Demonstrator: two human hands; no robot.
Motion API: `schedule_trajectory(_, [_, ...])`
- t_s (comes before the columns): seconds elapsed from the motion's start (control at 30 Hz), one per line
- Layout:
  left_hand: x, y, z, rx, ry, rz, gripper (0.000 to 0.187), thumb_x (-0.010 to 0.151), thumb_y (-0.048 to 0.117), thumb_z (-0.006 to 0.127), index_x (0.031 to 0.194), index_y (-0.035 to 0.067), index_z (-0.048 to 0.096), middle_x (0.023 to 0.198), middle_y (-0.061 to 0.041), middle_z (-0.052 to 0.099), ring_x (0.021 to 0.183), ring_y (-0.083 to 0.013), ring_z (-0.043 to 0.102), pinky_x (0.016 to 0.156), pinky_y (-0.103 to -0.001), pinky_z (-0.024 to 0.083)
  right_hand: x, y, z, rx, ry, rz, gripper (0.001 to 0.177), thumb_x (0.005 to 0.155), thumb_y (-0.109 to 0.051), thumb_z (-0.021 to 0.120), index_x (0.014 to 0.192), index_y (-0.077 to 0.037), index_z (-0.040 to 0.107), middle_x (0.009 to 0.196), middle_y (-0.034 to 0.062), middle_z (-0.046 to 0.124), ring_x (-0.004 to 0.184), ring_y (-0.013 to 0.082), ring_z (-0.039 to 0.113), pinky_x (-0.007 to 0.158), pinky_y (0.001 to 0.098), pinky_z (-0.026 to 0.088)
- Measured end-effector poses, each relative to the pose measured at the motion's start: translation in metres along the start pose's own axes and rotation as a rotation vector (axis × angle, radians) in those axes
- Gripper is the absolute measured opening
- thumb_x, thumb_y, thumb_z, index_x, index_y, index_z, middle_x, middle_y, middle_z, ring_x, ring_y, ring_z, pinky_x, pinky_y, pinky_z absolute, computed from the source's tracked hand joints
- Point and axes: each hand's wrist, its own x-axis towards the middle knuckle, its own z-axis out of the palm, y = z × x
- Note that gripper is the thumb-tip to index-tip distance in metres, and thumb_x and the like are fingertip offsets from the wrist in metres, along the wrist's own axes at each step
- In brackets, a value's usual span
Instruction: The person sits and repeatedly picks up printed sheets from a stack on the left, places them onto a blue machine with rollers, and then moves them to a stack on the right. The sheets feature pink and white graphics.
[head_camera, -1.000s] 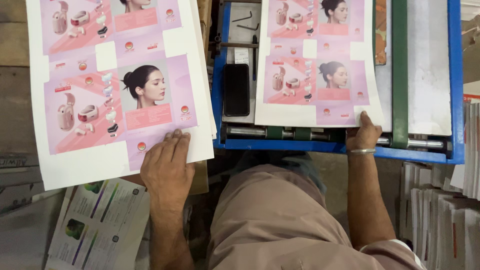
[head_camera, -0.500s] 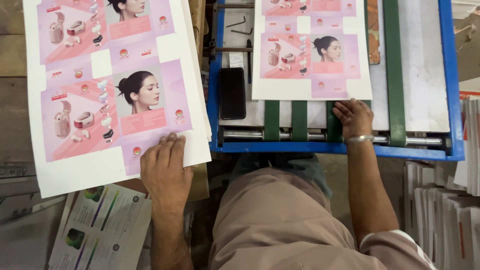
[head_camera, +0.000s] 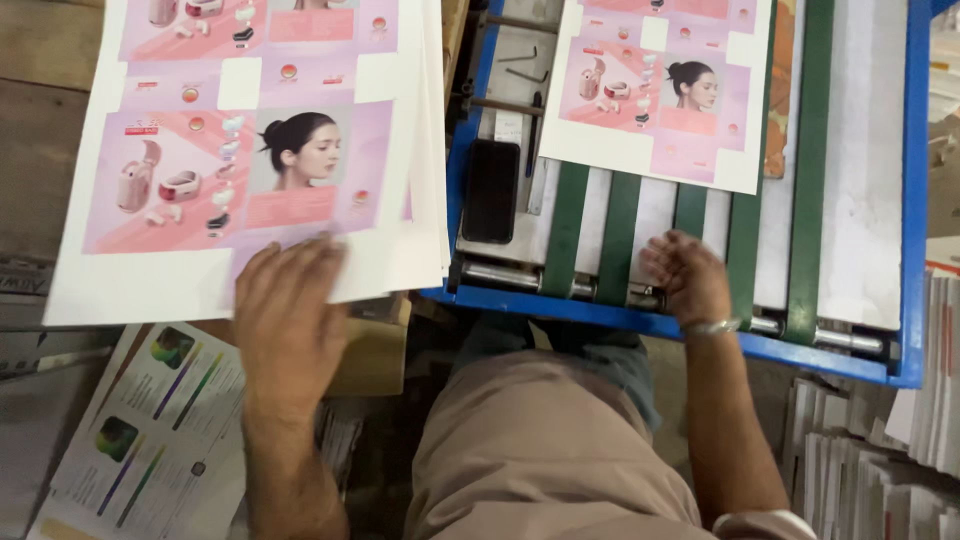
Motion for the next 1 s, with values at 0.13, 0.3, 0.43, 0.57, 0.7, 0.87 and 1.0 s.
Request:
schedule_trajectory(0.13, [0.006, 0.019, 0.018, -0.215, 0.145, -0.059, 0.046, 0.086, 0.001, 0.062, 0.132, 0.002, 0.063, 0.132, -0.017, 0.068, 0.127, -0.0322, 0.062, 0.115, -0.046, 0.045, -0.043, -0.005, 0.059, -0.064, -0.351, -0.009, 0.041, 0.106, -0.020, 0.052, 0.139, 0.005, 0.053, 0.128, 0.0212, 0.066, 0.114, 0.0284, 0.069, 0.097, 0.0415, 0.061])
schedule_trajectory(0.3, [0.024, 0.119, 0.072, -0.028, -0.128, 0.163, 0.053, 0.083, 0.018, 0.072, 0.130, -0.004, 0.061, 0.128, -0.018, 0.064, 0.127, -0.0341, 0.057, 0.114, -0.054, 0.040, -0.095, 0.004, 0.125, 0.045, -0.890, 0.010, 0.053, 0.101, -0.023, 0.062, 0.147, 0.002, 0.050, 0.136, 0.0165, 0.063, 0.120, 0.0254, 0.066, 0.099, 0.0383, 0.059])
schedule_trajectory(0.43, [0.022, 0.139, 0.071, -0.199, -0.188, 0.206, 0.063, 0.082, 0.034, 0.074, 0.129, -0.006, 0.061, 0.133, -0.022, 0.061, 0.130, -0.0379, 0.052, 0.114, -0.058, 0.035, -0.100, 0.003, 0.138, 0.041, -0.392, 0.240, 0.047, 0.095, -0.024, 0.061, 0.135, -0.001, 0.053, 0.118, 0.0115, 0.069, 0.102, 0.0258, 0.071, 0.080, 0.0399, 0.065])
schedule_trajectory(0.57, [0.017, 0.104, 0.048, -0.123, -0.248, 0.174, 0.065, 0.087, 0.041, 0.074, 0.131, -0.004, 0.060, 0.139, -0.022, 0.058, 0.136, -0.0382, 0.048, 0.117, -0.057, 0.032, -0.069, -0.014, 0.101, 0.129, -0.175, -0.077, 0.043, 0.102, -0.012, 0.062, 0.138, 0.009, 0.054, 0.116, 0.0154, 0.069, 0.096, 0.0246, 0.070, 0.076, 0.0337, 0.058])
schedule_trajectory(0.7, [0.016, 0.060, 0.030, -0.034, -0.202, 0.058, 0.065, 0.089, 0.042, 0.074, 0.133, -0.003, 0.059, 0.141, -0.021, 0.057, 0.135, -0.0370, 0.049, 0.117, -0.058, 0.033, -0.030, -0.034, 0.039, 0.146, 0.066, -0.187, 0.037, 0.101, -0.001, 0.058, 0.136, 0.011, 0.055, 0.120, 0.0157, 0.070, 0.097, 0.0240, 0.073, 0.077, 0.0332, 0.061])
schedule_trajectory(0.87, [0.016, 0.031, 0.030, 0.129, -0.224, 0.056, 0.061, 0.085, 0.029, 0.075, 0.135, -0.003, 0.062, 0.141, -0.021, 0.060, 0.135, -0.0354, 0.053, 0.114, -0.049, 0.040, 0.005, -0.043, -0.027, 0.267, 0.183, -0.400, 0.037, 0.099, 0.008, 0.055, 0.136, 0.011, 0.053, 0.122, 0.0169, 0.068, 0.102, 0.0266, 0.076, 0.084, 0.0385, 0.068])
schedule_trajectory(1.0, [0.015, 0.022, 0.035, 0.154, -0.177, 0.090, 0.051, 0.089, 0.022, 0.077, 0.133, -0.001, 0.064, 0.135, -0.017, 0.066, 0.130, -0.0311, 0.061, 0.110, -0.044, 0.046, 0.017, -0.034, -0.069, 0.222, 0.348, -0.449, 0.035, 0.098, 0.006, 0.056, 0.133, 0.006, 0.053, 0.117, 0.0157, 0.069, 0.097, 0.0272, 0.075, 0.076, 0.0382, 0.068])
